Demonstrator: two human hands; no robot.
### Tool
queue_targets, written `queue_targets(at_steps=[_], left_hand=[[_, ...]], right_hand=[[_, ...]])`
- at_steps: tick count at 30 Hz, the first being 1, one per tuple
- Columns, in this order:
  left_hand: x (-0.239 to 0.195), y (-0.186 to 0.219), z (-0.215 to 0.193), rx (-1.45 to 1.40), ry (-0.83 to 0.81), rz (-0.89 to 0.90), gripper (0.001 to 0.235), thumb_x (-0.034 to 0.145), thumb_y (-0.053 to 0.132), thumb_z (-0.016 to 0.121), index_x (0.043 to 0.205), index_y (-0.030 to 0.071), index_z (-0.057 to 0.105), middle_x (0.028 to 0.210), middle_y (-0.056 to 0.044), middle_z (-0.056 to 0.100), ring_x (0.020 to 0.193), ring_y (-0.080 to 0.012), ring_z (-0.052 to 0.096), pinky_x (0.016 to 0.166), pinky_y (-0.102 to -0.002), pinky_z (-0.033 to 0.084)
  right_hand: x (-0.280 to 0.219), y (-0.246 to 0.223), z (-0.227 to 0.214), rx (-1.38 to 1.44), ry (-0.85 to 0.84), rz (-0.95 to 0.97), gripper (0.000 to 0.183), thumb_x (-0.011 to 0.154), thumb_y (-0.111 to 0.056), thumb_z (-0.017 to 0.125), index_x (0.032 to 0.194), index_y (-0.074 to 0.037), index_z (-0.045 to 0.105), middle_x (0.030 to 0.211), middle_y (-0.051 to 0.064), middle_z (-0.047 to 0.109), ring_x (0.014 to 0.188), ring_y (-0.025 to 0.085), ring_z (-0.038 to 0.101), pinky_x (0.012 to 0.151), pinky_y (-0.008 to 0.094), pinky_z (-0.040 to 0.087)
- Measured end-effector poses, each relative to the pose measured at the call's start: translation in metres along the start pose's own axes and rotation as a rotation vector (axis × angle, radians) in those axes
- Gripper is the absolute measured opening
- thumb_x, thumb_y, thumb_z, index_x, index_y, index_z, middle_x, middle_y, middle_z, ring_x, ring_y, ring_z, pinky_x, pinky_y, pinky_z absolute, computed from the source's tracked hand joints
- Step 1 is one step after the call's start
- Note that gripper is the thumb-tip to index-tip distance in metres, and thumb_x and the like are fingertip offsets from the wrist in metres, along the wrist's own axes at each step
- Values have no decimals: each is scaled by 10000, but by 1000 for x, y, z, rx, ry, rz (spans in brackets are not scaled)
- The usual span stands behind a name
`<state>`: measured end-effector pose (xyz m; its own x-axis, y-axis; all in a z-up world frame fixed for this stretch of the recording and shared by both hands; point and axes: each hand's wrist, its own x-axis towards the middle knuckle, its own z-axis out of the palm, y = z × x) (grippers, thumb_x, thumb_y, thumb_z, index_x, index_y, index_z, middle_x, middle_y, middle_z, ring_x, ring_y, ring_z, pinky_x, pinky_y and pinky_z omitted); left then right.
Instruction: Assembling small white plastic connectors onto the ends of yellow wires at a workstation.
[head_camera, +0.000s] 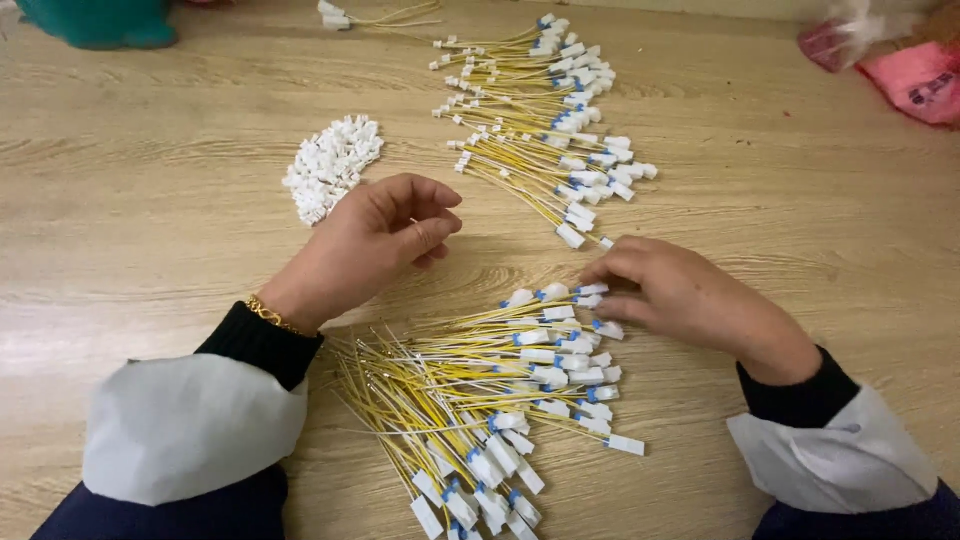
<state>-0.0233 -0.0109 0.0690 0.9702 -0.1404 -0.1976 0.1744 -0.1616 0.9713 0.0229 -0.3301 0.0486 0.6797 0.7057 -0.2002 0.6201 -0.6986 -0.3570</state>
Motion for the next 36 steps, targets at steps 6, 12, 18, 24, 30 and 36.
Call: queue_targets(at_steps=[6, 12, 18, 24, 30, 36], left_hand=[[6, -20, -3, -27, -43, 164, 262, 906, 88, 627, 1163, 43, 607, 950, -76, 667, 790, -126, 663, 698, -239, 589], [11, -28, -3, -53, -50, 160, 263, 904, 101, 639, 1163, 64, 613, 948, -57, 669, 795, -113, 663, 699, -223, 588], [7, -22, -4, -15, -51, 166, 251, 907, 104, 634, 1154, 60, 617, 953, -64, 680, 794, -121, 663, 700, -227, 585], [3, -11, -4, -3, -59, 170, 304, 940, 242, 600, 1167, 41, 629, 972, -83, 697, 825, -129, 643, 757, -256, 568], [-14, 24, -4, 245, -12, 166, 400, 862, 372, 575, 1177, 157, 695, 1124, 32, 752, 1013, -56, 677, 902, -216, 514], [-19, 23, 6, 222, -105, 380, 393, 885, 374, 564, 1155, 114, 683, 1092, 3, 738, 993, -70, 644, 891, -234, 492]], right_hand=[[5, -24, -10, 29, -71, 203, 306, 793, -267, 768, 1050, -132, 671, 1039, 54, 660, 995, 241, 674, 866, 372, 559], [10, -41, -22, 162, -103, 255, 291, 775, -189, 778, 1040, -93, 706, 904, 55, 657, 858, 198, 682, 781, 334, 577], [10, -32, -21, 169, -64, 204, 263, 733, -190, 817, 948, -74, 719, 847, 70, 640, 815, 215, 683, 736, 353, 573], [2, -44, -48, 98, 71, 165, 260, 722, -190, 820, 921, -66, 705, 798, 90, 689, 796, 235, 699, 718, 375, 559], [5, -68, -75, -122, 337, -202, 192, 761, -196, 792, 908, -140, 681, 865, -14, 667, 808, 146, 640, 685, 285, 483], [29, -105, -77, -238, 465, -393, 181, 780, -142, 791, 904, -108, 663, 875, 24, 639, 825, 208, 606, 631, 330, 467]])
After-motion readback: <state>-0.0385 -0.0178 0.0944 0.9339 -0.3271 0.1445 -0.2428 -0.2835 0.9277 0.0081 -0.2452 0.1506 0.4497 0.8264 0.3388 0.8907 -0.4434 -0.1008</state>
